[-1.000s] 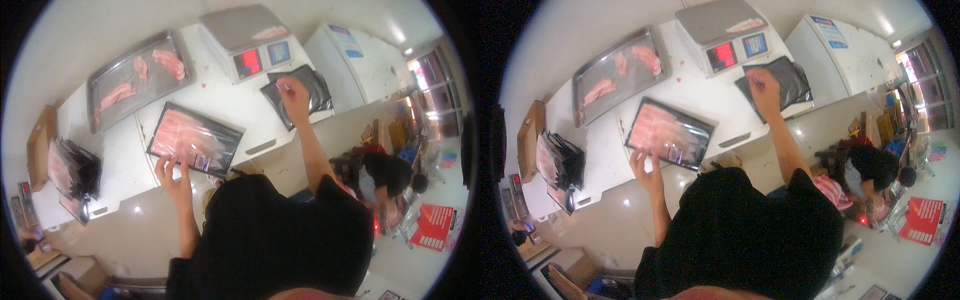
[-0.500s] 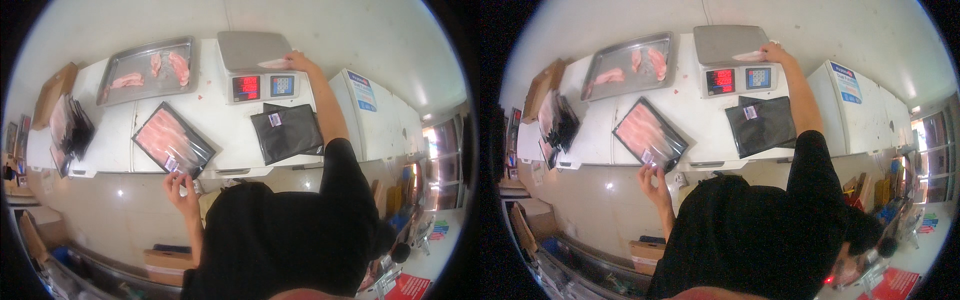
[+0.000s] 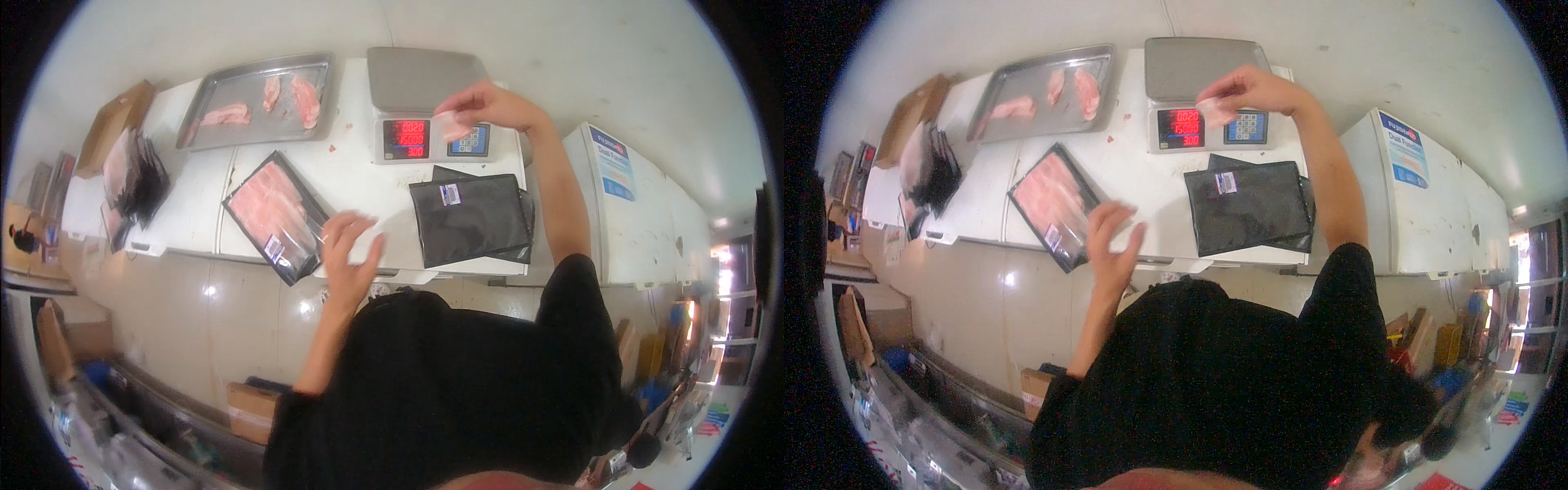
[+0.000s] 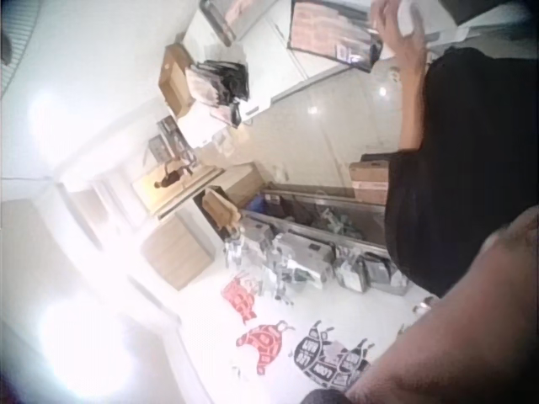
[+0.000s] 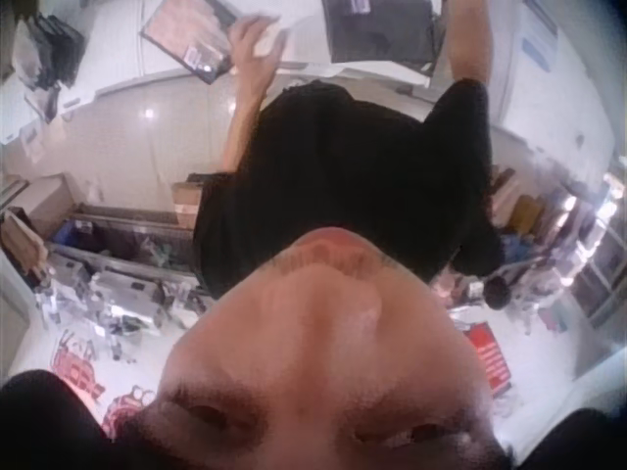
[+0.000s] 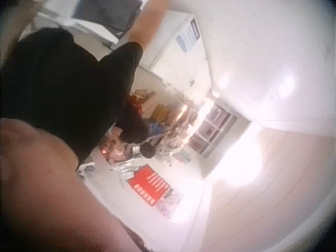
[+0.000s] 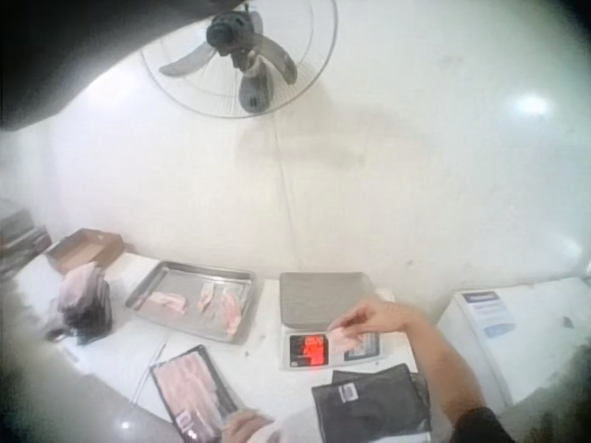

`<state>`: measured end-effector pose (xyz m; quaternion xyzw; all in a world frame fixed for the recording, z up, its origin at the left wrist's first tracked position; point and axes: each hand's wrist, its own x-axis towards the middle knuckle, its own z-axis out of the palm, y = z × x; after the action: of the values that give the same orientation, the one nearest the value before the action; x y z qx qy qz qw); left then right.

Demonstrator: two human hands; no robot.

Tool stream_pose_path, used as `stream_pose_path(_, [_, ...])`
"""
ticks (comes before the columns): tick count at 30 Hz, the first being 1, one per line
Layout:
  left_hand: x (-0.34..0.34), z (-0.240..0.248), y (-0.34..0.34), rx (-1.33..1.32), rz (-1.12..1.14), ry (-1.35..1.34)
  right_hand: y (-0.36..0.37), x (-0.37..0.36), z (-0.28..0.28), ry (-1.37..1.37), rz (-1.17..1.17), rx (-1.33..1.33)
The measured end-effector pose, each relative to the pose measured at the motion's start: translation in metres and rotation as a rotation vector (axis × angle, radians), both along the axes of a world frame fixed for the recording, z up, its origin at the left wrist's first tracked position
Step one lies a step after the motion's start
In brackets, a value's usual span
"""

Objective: The person weighs slices of meat on a digital scale and places them into black plastic packaging trays.

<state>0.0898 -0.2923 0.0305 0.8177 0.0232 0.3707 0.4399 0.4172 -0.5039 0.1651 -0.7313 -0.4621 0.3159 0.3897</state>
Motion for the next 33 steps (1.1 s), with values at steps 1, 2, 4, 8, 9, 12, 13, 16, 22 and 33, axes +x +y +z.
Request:
stream_pose_path(1, [0.014, 0.008, -0.012, -0.01, -0.049, -0.012, 0.01, -0.019, -0.001, 0.047, -0.019, 0.019])
stream_pose_path(2, [0.03, 0.015, -0.025, 0.011, -0.06, -0.064, 0.02, -0.036, -0.005, 0.097, -0.016, 0.062])
stream_pose_path(4, [0.053, 0.023, -0.039, 0.034, -0.045, -0.125, 0.037, -0.069, -0.017, 0.242, -0.02, 0.117])
stream_pose_path(8, [0.061, 0.013, -0.032, -0.051, -0.034, -0.08, 0.054, -0.112, -0.047, 0.476, -0.108, 0.118])
stream_pose_path(9, [0.057, 0.008, -0.027, -0.096, -0.054, -0.044, 0.057, -0.12, -0.056, 0.524, -0.137, 0.129])
stream_pose_path(12, [0.049, -0.004, -0.017, -0.245, -0.057, 0.026, 0.06, -0.13, -0.075, 0.798, -0.257, 0.283])
stream_pose_path(13, [0.045, -0.006, -0.014, -0.324, -0.072, 0.1, 0.061, -0.13, -0.08, 0.913, -0.274, 0.406])
stream_pose_path(16, [0.04, -0.006, -0.005, -0.685, -0.224, 0.341, 0.06, -0.127, -0.094, 0.951, -0.337, 0.696])
stream_pose_path(22, [0.033, 0.001, 0.007, -0.771, -0.323, 0.387, 0.054, -0.147, -0.103, 0.23, -0.262, 0.596])
stream_pose_path(33, [0.021, 0.014, 0.007, -0.647, -0.273, 0.435, 0.067, -0.192, -0.104, -0.185, -0.34, 0.476])
